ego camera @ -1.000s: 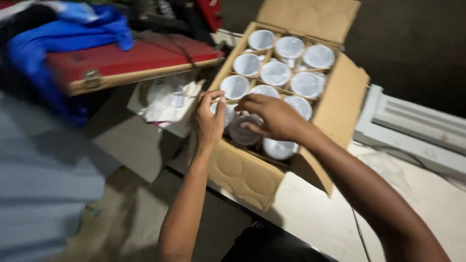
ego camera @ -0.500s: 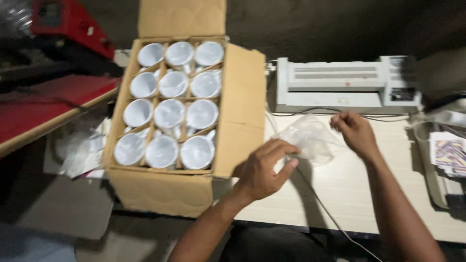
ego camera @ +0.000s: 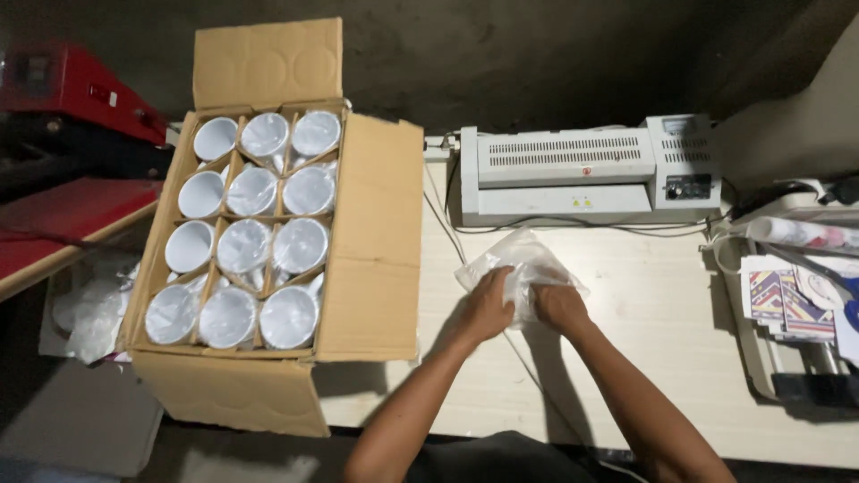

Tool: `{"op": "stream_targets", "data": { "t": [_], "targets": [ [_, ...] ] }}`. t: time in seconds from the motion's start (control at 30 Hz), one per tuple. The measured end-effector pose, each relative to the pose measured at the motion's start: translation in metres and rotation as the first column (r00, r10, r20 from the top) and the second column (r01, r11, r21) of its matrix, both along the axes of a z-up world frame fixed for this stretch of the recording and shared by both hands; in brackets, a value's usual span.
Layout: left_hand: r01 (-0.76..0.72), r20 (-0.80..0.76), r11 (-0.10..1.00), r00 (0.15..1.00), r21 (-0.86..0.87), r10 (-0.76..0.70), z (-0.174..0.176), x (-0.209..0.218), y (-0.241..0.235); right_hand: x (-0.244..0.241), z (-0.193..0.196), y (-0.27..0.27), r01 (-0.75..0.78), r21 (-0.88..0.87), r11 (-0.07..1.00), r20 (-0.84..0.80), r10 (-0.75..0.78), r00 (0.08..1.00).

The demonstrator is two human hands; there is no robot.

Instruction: The person removes white mugs from a cardboard box, places each mug inside a separate plastic bag by hand, and then returns the bagged mugs into the box.

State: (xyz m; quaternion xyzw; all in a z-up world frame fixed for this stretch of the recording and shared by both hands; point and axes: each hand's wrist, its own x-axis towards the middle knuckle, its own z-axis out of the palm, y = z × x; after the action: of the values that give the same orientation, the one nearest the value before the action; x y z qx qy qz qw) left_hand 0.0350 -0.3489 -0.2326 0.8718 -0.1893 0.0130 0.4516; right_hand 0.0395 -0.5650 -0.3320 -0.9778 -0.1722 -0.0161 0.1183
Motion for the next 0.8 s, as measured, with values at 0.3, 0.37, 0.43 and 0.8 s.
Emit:
{"op": "stream_targets", "data": {
  "t": [0.3, 0.37, 0.43, 0.8],
  "targets": [
    [0.342, -0.358, 0.832, 0.915, 0.438, -0.188, 0.003, 0.014, -0.012, -0.019, 0.101, -0.008, 0.097, 0.421, 0.902, -0.331, 0.054, 0.942],
    [0.332, -0.393, 0.825, 0.908, 0.457, -0.148, 0.01, 0.02, -0.016, -0.023, 0.122, -0.015, 0.233, 0.524, 0.82, -0.422, 0.012, 0.906],
    [0.323, -0.427, 0.817, 0.898, 0.478, -0.106, 0.024, 0.02, -0.018, -0.029, 0.118, -0.028, 0.368, 0.6, 0.71, -0.514, -0.01, 0.858],
    [-0.078, 0.151, 0.979, 0.983, -0.188, 0.107, 0.044, 0.001, -0.048, -0.025, 0.155, -0.047, 0.472, 0.881, -0.03, -0.465, -0.238, 0.853]
  ]
}}
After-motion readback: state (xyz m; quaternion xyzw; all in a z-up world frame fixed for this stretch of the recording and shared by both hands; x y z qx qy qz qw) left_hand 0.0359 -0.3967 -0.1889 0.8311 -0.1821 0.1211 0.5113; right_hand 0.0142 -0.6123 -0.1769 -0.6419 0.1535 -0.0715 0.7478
